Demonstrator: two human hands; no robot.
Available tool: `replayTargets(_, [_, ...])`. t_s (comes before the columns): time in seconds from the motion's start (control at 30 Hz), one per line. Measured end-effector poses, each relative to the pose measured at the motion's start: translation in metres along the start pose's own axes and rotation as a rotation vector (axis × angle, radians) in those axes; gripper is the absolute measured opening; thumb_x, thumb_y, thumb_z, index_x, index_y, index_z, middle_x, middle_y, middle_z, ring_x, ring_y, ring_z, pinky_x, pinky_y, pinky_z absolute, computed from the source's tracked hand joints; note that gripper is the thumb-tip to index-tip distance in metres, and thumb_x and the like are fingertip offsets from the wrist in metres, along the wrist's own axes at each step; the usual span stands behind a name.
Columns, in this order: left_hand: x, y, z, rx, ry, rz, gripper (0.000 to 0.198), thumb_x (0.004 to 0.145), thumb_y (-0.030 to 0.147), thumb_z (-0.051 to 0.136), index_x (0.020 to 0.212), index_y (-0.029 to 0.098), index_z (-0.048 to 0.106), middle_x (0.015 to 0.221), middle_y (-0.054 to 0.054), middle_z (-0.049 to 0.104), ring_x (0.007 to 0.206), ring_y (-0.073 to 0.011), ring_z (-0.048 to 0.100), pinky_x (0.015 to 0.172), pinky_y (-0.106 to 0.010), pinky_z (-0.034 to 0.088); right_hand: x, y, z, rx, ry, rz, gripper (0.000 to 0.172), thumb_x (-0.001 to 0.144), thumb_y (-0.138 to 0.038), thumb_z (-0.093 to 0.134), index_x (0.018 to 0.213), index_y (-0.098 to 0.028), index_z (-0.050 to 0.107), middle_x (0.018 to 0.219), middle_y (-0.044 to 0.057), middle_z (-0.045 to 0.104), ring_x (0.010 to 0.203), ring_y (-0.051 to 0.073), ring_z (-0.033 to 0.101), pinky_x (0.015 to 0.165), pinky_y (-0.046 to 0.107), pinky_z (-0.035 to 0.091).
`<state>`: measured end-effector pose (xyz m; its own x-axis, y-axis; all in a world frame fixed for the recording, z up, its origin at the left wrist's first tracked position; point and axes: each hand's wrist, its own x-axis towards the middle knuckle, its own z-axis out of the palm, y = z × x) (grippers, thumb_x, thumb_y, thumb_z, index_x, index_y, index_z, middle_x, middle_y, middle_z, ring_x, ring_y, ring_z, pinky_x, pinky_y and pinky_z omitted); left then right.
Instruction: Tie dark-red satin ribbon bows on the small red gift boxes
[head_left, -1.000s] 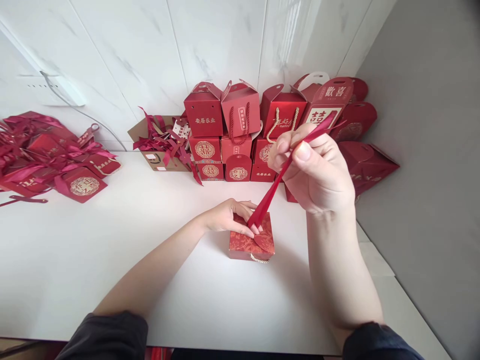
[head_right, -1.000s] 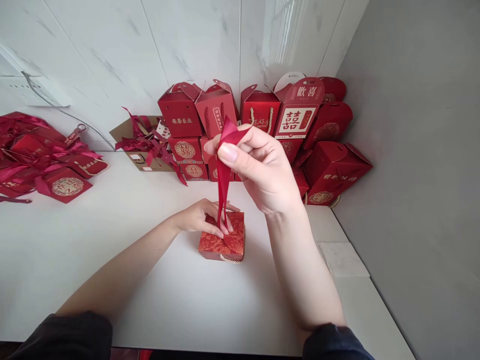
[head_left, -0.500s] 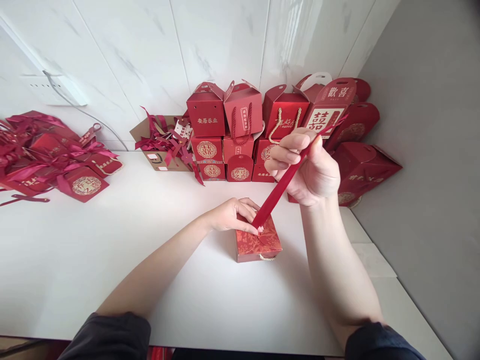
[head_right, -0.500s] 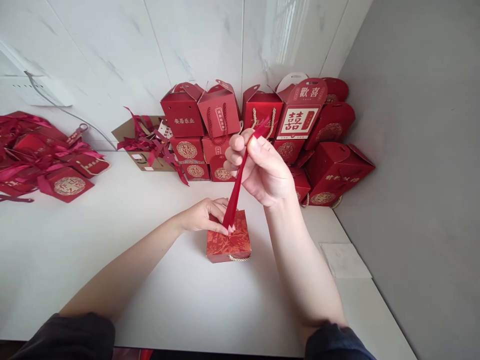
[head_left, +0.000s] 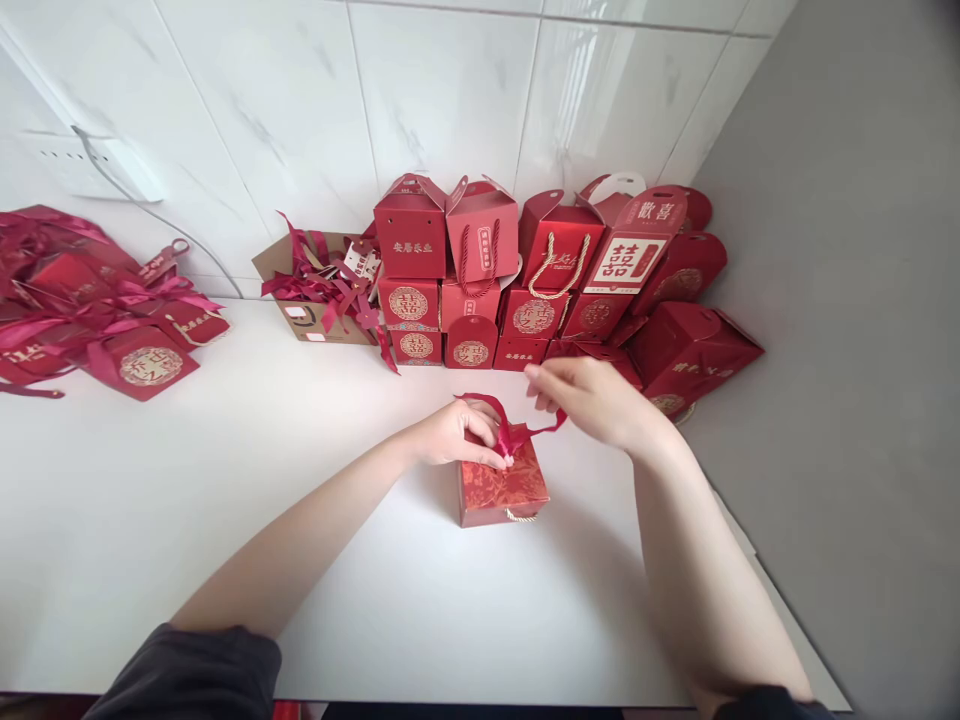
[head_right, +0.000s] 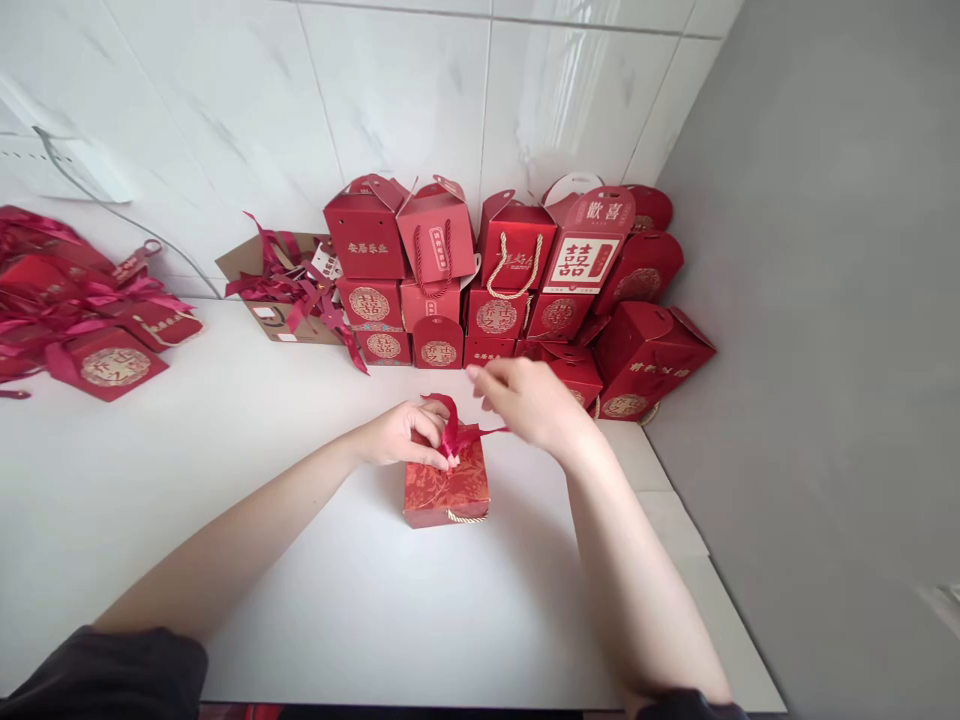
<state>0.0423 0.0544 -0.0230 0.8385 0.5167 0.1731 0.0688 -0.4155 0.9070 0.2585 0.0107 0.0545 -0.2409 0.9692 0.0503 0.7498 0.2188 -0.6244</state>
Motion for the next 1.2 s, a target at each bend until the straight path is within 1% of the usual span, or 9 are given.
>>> replayTargets(0.13, [0.001,0.003,0.001,-0.017,0.014,0.034,0.019,0.070,0.033,0.080,0.064,0.016,0.076,0.076,-0.009,0.073,0.087,-0.0200,0.062,0.085,-0.034,0.047,-0.015,0.006,0.003,-0.090,-0.263,-0.282,0.019,0.087,-0.026,0.053,0.103,-0.022,0.063,0.109,0.008,0.063,0.101,0.023,0.060,0.085,0.035,0.047])
replayTargets(0.3, [-0.001,0.003,0.002,-0.055,0.019,-0.010,0.019,0.076,0.035,0.076,0.072,0.017,0.078,0.077,-0.008,0.072,0.091,-0.0191,0.062,0.085,-0.031,0.047,-0.011,0.010,0.010,-0.129,-0.335,-0.287,0.020,0.082,-0.020,0.055,0.103,-0.020,0.057,0.104,0.008,0.062,0.095,0.023,0.059,0.084,0.037,0.047])
replayTargets(0.5, [-0.001,-0.003,0.001,-0.028,0.000,-0.029,0.020,0.077,0.036,0.074,0.072,0.018,0.078,0.077,-0.008,0.072,0.095,-0.0206,0.061,0.092,-0.035,0.045,-0.003,0.012,0.015,-0.015,-0.417,-0.252,0.024,0.082,-0.044,0.065,0.091,-0.022,0.061,0.113,0.009,0.061,0.114,0.028,0.052,0.092,0.040,0.046])
replayTargets(0.63, [0.000,0.000,0.000,-0.041,-0.016,-0.034,0.019,0.076,0.036,0.075,0.074,0.018,0.079,0.077,-0.007,0.073,0.092,-0.0197,0.061,0.090,-0.033,0.046,0.013,0.021,0.021,0.259,-0.510,-0.259,0.043,0.095,-0.054,0.042,0.085,-0.021,0.067,0.108,0.007,0.066,0.109,0.023,0.057,0.097,0.039,0.045])
replayTargets(0.83, [0.000,0.009,-0.002,-0.088,-0.069,-0.047,0.024,0.086,0.035,0.065,0.080,0.017,0.080,0.084,-0.009,0.075,0.091,-0.0190,0.063,0.091,-0.032,0.046,0.003,0.015,0.009,0.277,-0.426,-0.182,0.041,0.087,-0.055,0.057,0.069,-0.019,0.066,0.136,0.008,0.055,0.126,0.027,0.049,0.104,0.041,0.038])
replayTargets(0.9, [0.000,0.012,-0.003,-0.129,-0.089,-0.069,0.027,0.090,0.034,0.060,0.085,0.016,0.079,0.087,-0.011,0.075,0.092,-0.0202,0.063,0.089,-0.033,0.047,-0.006,0.008,0.002,0.279,-0.354,-0.190,0.040,0.088,-0.053,0.058,0.068,-0.019,0.065,0.129,0.008,0.057,0.120,0.025,0.053,0.097,0.038,0.042])
replayTargets(0.97, [0.000,0.013,-0.004,-0.159,-0.099,-0.102,0.029,0.091,0.034,0.058,0.087,0.015,0.079,0.085,-0.011,0.075,0.093,-0.0211,0.063,0.087,-0.033,0.048,-0.015,0.000,-0.001,0.264,-0.253,-0.163,0.040,0.088,-0.052,0.058,0.066,-0.019,0.060,0.102,0.006,0.063,0.093,0.019,0.059,0.078,0.031,0.047])
replayTargets(1.07, [0.000,0.014,-0.004,-0.174,-0.101,-0.130,0.028,0.090,0.033,0.059,0.085,0.013,0.078,0.085,-0.011,0.073,0.093,-0.0216,0.063,0.085,-0.033,0.047,-0.028,-0.014,0.001,0.286,-0.194,-0.090,0.043,0.089,-0.051,0.056,0.062,-0.019,0.048,0.064,-0.003,0.046,0.056,0.011,0.042,0.051,0.025,0.033])
replayTargets(1.2, [0.000,0.016,-0.004,-0.153,-0.073,-0.171,0.026,0.085,0.031,0.063,0.069,0.012,0.071,0.075,-0.005,0.066,0.078,-0.0173,0.059,0.073,-0.029,0.046,-0.042,-0.039,0.020,0.404,-0.240,-0.227,0.036,0.094,-0.043,0.052,0.067,-0.019,0.046,0.061,-0.004,0.046,0.055,0.009,0.040,0.053,0.023,0.034])
